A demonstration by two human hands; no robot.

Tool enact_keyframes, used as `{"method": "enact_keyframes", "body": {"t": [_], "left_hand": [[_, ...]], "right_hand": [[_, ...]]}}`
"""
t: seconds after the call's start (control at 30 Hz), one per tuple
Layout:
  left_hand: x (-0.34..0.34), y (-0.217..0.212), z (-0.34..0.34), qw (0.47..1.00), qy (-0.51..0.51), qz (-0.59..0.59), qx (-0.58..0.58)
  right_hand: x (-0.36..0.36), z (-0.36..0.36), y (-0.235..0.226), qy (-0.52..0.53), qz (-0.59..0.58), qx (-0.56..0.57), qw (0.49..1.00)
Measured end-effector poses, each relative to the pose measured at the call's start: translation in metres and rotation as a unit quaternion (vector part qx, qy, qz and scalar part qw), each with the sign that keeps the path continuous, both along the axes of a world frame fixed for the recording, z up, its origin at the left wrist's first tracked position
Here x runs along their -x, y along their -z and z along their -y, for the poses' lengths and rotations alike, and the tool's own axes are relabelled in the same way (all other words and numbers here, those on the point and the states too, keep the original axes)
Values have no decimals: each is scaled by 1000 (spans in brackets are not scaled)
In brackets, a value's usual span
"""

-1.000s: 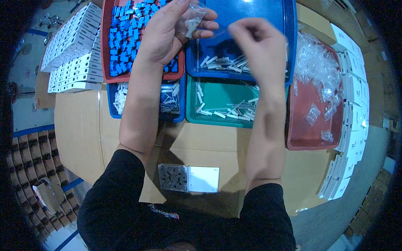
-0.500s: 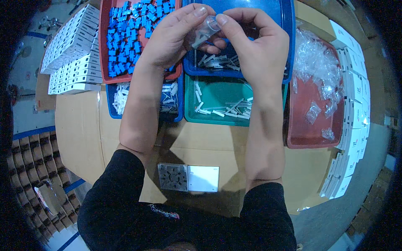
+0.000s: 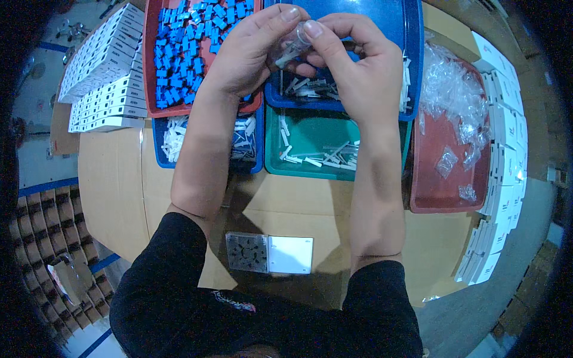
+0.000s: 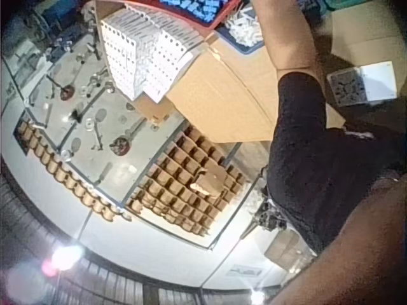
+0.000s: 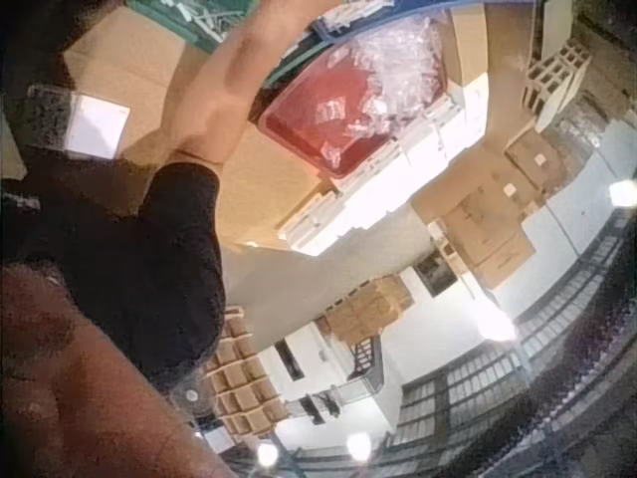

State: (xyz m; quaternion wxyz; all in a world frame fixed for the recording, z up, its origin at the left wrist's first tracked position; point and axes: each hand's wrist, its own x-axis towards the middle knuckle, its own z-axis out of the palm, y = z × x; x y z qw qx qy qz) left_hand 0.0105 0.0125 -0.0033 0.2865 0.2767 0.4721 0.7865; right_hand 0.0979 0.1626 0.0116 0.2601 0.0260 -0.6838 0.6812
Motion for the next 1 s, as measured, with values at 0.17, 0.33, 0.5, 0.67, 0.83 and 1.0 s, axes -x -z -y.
{"method": "enact_keyframes", "body": {"t": [0.17,0.33,0.5,0.67,0.83,1.0], "left_hand": [[3,3,-1,1000,-7,0,-19],[-6,-8,3,999,-15,-18,26],[-3,-3,3,999,-19,-22,41],[-2,-5,3,988,-51,-128,64],[-5,-5,0,981,-78,-165,71],[-3,-2,-2,980,-106,-167,41]], "right_hand": [[0,-12,-4,14,-95,-267,959],[-2,-20,0,-6,-58,-237,970],[-2,-20,0,-27,-30,-133,990],[-3,-23,-1,-27,-31,-82,996],[-5,-22,-2,-6,6,-80,997],[-6,-21,-4,-13,26,-118,993]]}}
